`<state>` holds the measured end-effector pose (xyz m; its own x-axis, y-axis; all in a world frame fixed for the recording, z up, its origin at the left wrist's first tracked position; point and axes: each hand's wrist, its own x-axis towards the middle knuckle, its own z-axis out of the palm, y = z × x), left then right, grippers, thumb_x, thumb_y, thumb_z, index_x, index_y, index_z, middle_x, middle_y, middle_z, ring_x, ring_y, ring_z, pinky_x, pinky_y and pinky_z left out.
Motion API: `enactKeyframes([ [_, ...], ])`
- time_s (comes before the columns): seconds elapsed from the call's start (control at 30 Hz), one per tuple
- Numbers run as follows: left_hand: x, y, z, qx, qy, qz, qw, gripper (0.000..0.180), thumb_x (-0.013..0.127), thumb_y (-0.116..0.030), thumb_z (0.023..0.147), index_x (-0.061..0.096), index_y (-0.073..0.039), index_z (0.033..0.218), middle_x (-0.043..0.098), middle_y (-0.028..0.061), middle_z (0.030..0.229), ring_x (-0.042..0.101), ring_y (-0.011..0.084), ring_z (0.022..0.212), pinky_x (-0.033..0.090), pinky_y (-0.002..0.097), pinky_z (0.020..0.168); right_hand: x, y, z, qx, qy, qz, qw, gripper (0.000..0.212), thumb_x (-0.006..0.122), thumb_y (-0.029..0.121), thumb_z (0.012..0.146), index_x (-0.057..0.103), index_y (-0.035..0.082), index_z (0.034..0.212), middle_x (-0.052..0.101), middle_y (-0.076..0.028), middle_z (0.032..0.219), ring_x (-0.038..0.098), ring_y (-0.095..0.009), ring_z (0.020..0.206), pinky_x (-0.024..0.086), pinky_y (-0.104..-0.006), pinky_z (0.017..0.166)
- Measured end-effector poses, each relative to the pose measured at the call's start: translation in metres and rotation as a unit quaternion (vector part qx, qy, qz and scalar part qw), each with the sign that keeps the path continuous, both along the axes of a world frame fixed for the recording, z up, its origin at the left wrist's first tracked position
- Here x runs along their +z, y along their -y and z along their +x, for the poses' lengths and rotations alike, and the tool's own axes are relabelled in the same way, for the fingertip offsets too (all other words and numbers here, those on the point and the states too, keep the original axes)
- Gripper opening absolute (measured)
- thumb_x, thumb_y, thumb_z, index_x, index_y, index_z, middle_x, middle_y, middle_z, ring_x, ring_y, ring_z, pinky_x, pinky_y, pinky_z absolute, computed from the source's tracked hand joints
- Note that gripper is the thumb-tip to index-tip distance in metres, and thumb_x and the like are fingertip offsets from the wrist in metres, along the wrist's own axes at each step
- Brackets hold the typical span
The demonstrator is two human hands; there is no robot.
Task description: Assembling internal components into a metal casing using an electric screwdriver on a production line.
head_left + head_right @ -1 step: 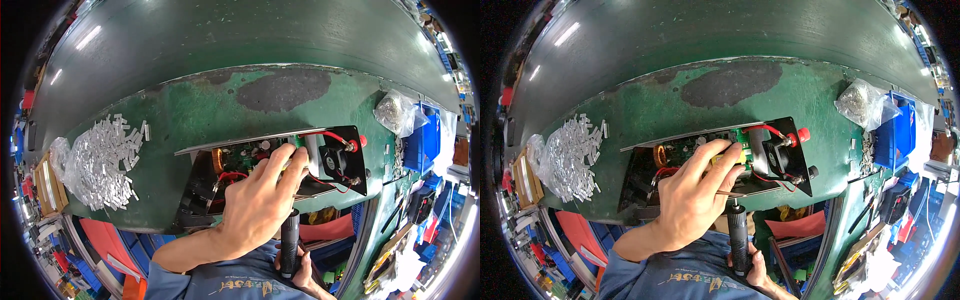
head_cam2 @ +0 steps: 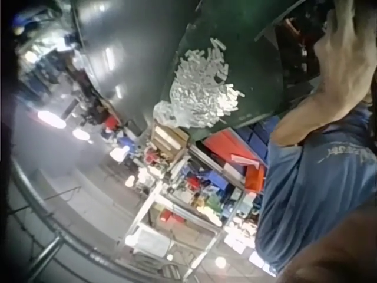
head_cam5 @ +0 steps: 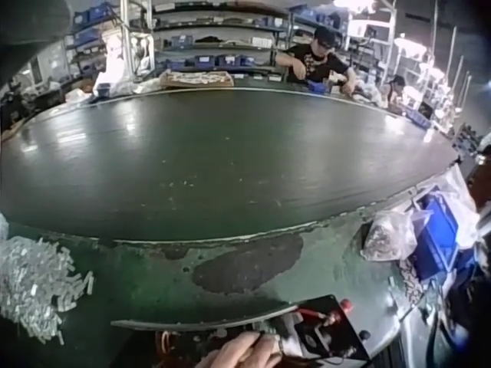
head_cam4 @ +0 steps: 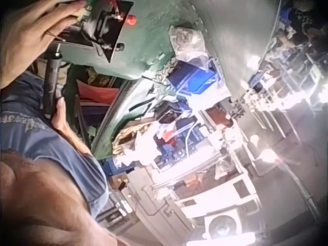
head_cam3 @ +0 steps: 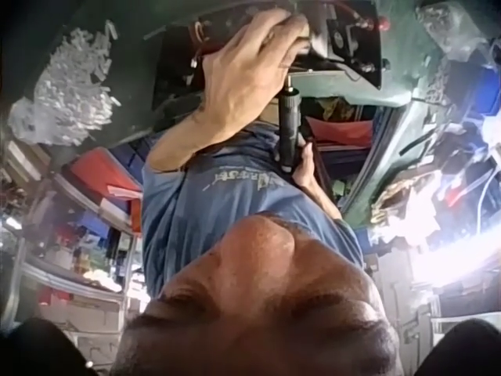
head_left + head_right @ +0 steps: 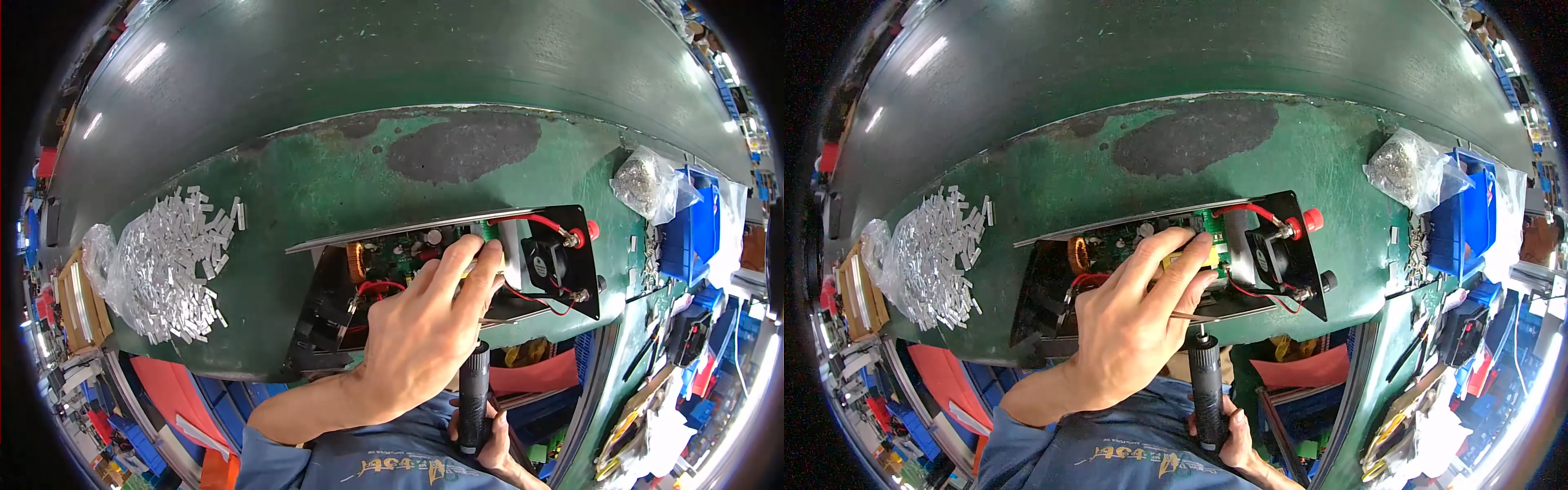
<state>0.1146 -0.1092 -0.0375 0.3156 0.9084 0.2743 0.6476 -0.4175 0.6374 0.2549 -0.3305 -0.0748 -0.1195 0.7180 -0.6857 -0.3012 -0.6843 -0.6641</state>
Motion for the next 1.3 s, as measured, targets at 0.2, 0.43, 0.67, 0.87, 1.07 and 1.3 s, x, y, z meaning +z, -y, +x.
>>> enactKeyframes([
  [0.2,0.003,0.001,-0.001,0.0,-0.022,0.001,1.0,0.04,0.079,-0.012,0.085,0.068,-0.009,0.123,0.066,0.0057,0.115,0.072,0.023,0.082,0.059,0.0334,0.065,-0.003,0.002,0.0,0.005,-0.003,-0.008,1.0,0.103,0.021,0.083,0.094,0.05,-0.007,0.135,0.064,-0.011,0.08,0.057,-0.016,0.069,0.042,-0.0273,0.065],
  [0.43,0.003,0.001,-0.01,-0.024,-0.016,0.017,0.999,0.03,0.082,-0.015,0.083,0.067,-0.005,0.107,0.068,0.0103,0.126,0.074,0.0233,0.086,0.06,0.0322,0.067,-0.003,0.002,0.003,-0.013,-0.014,-0.025,0.999,0.104,0.021,0.084,0.093,0.05,-0.007,0.135,0.064,-0.011,0.08,0.057,-0.016,0.069,0.042,-0.0269,0.066],
  [0.67,0.018,-0.001,-0.03,-0.144,-0.141,-0.032,0.979,0.031,0.081,-0.027,0.078,0.064,-0.001,0.086,0.054,0.0181,0.147,0.071,0.0184,0.086,0.057,0.0274,0.062,-0.001,0.005,0.003,-0.004,-0.035,-0.048,0.998,0.107,0.017,0.086,0.092,0.048,-0.005,0.14,0.064,-0.01,0.088,0.057,-0.014,0.075,0.042,-0.0272,0.07],
  [0.87,0.005,0.003,-0.03,-0.155,-0.173,0.03,0.972,0.013,0.072,-0.006,0.075,0.069,0.0,0.086,0.054,0.0184,0.148,0.072,0.0156,0.086,0.052,0.0225,0.056,-0.005,0.011,0.007,0.002,-0.051,-0.041,0.998,0.106,0.018,0.086,0.092,0.047,-0.004,0.141,0.064,-0.009,0.091,0.058,-0.013,0.077,0.042,-0.0265,0.071],
  [1.07,0.002,0.004,-0.029,-0.143,-0.162,0.044,0.975,0.012,0.071,-0.003,0.075,0.071,-0.001,0.087,0.058,0.0201,0.143,0.074,0.017,0.083,0.051,0.0219,0.053,-0.01,0.016,0.008,-0.005,-0.078,-0.04,0.996,0.106,0.023,0.087,0.091,0.047,-0.004,0.142,0.064,-0.009,0.091,0.058,-0.014,0.078,0.042,-0.0268,0.072],
  [1.3,0.003,0.004,-0.027,-0.134,-0.15,0.033,0.979,0.011,0.069,-0.002,0.075,0.071,-0.001,0.085,0.058,0.0205,0.143,0.074,0.018,0.083,0.051,0.0222,0.053,-0.012,0.016,0.008,-0.004,-0.08,-0.035,0.996,0.106,0.024,0.087,0.091,0.047,-0.004,0.141,0.064,-0.009,0.093,0.058,-0.014,0.079,0.043,-0.0271,0.073],
])
